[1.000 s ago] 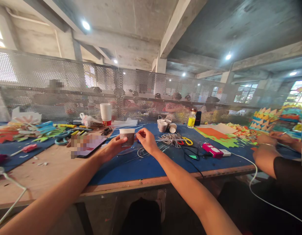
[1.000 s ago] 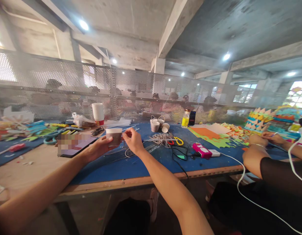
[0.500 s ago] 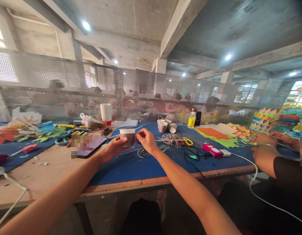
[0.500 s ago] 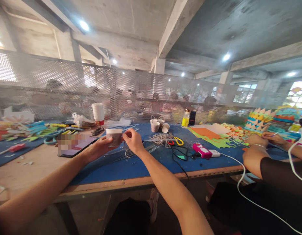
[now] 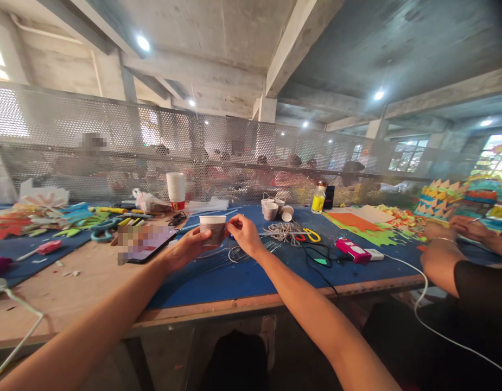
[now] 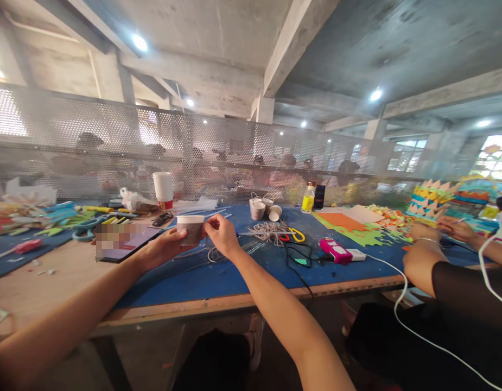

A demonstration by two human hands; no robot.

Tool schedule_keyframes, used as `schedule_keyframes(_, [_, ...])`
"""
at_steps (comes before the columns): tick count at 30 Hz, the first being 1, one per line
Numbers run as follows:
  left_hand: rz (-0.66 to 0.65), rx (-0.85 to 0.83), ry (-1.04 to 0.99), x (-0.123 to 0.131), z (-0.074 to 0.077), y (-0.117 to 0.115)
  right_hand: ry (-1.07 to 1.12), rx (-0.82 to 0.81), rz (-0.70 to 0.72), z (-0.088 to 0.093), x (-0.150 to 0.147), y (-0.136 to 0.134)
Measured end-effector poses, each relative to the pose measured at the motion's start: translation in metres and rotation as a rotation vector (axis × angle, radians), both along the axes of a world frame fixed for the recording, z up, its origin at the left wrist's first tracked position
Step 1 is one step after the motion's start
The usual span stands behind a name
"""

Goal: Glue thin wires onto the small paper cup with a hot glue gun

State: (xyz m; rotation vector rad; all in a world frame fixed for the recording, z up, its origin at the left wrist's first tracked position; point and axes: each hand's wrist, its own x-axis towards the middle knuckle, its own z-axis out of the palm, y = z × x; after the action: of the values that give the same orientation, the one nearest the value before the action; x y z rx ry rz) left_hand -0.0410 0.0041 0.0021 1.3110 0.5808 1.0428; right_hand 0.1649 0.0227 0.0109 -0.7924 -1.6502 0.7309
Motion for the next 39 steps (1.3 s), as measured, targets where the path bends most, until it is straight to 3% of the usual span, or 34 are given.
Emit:
schedule_keyframes(27, [-0.055,0.019,-0.020,-0.0012,-0.0016,0.0013,0.016,-0.024,0.070,0.0026,0.0020,-0.0023])
schedule_keyframes(39, [-0.070,0.010,-0.013,-0.0014,0.0003,-0.0013,0.056,-0.132,0.129,0.0068,0.0034,-0.0043])
